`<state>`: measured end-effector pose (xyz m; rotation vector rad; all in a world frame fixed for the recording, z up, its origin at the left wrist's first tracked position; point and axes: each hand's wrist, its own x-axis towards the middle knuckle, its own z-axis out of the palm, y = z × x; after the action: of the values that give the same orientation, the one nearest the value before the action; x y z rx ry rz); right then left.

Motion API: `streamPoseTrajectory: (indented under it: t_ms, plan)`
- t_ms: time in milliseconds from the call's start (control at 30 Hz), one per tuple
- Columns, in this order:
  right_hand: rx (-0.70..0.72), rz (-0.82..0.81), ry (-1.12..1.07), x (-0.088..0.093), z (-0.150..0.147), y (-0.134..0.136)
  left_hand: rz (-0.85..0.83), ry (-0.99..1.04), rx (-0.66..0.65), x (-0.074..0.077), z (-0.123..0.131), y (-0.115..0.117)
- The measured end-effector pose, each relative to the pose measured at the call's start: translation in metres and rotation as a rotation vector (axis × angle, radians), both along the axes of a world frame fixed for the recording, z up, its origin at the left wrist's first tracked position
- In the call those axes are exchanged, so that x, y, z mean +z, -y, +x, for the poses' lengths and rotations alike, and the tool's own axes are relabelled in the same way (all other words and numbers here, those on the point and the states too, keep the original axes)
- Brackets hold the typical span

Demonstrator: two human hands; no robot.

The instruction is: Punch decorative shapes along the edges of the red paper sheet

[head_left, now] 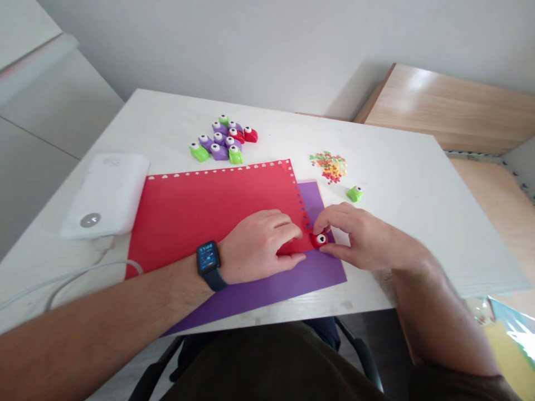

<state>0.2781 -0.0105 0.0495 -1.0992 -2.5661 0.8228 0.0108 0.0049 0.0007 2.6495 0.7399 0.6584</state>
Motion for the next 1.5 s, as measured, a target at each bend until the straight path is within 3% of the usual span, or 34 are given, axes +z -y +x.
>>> streamPoseTrajectory:
  t_ms: [1500]
  plan:
    - [0.035,-0.016,0.017,0.0066,-0.0020,0.0020,-0.013,-0.021,0.001,0.0015,0.0008,0.0004]
